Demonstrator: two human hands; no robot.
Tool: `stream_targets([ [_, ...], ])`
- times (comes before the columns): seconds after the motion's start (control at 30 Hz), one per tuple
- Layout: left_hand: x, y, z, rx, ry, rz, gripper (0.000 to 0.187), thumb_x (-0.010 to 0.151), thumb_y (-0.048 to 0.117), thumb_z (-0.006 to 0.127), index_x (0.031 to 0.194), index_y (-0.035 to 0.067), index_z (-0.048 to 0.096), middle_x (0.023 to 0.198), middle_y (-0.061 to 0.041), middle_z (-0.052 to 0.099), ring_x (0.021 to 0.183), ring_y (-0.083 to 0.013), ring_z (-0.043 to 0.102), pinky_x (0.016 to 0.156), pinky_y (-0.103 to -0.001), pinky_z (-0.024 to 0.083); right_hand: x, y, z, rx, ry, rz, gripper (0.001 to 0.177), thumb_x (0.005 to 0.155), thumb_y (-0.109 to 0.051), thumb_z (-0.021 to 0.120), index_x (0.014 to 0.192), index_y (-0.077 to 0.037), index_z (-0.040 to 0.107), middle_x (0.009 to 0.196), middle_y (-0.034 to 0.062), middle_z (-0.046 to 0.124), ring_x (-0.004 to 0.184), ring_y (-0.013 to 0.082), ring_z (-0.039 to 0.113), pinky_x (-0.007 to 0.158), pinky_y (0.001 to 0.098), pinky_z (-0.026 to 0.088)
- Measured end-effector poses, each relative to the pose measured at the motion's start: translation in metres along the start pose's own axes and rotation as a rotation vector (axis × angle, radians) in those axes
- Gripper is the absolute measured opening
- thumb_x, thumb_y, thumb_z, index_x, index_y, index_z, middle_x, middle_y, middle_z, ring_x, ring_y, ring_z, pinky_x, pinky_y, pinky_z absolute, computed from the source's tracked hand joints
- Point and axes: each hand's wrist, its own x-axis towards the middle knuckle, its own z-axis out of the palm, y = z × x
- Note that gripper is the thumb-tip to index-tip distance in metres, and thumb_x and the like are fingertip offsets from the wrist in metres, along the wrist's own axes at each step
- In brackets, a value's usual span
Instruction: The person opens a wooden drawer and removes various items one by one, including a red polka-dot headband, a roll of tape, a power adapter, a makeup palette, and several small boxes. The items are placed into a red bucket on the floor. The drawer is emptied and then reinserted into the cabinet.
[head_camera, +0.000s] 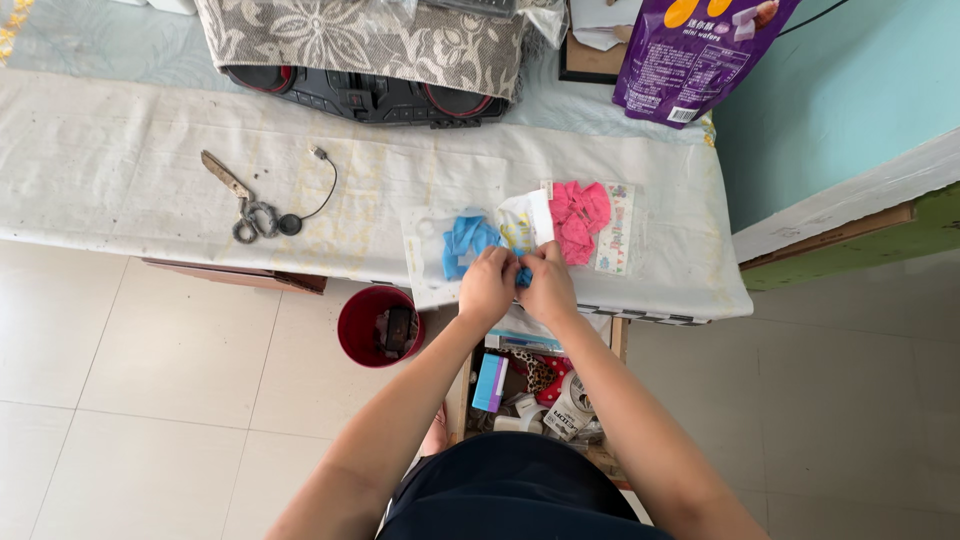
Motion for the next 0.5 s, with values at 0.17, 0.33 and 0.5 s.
stream_targets([
  [0.17, -0.01, -0.008, -0.01, -0.129, -0.101, -0.003, 0.01, 0.089, 0.012, 0.067, 0.094, 0.003, 0.065, 0.09, -0.013, 0.064, 0.08, -0.033, 0.064, 0.07, -0.042, 0.05, 0.01, 0.028, 0.002, -0.072, -0.193, -0.065, 0.033, 0.068, 0.002, 0.07, 0.097, -0.012, 0.074, 0.11, 0.0094, 0.056, 0.106, 0.0323, 0.056, 0.088, 0.0405, 0.05],
  [0.33, -0.017, -0.004, -0.015, -0.227, -0.045, -0.033, 0.012, 0.09, 0.01, 0.067, 0.098, 0.003, 0.065, 0.088, -0.011, 0.063, 0.074, -0.0252, 0.064, 0.067, -0.036, 0.051, 0.015, 0.021, -0.002, -0.016, -0.152, -0.052, 0.026, 0.075, 0.002, 0.066, 0.096, -0.012, 0.073, 0.108, 0.0085, 0.062, 0.104, 0.0314, 0.06, 0.086, 0.0406, 0.051],
  [0.5, -0.019, -0.001, -0.018, -0.234, 0.029, -0.059, 0.012, 0.091, 0.011, 0.067, 0.098, 0.002, 0.065, 0.088, -0.011, 0.063, 0.071, -0.0231, 0.063, 0.066, -0.034, 0.051, 0.008, 0.004, 0.0, 0.279, 0.018, 0.1, 0.022, 0.078, -0.002, 0.065, 0.099, -0.007, 0.065, 0.097, 0.0069, 0.067, 0.09, 0.0257, 0.068, 0.079, 0.0382, 0.054],
])
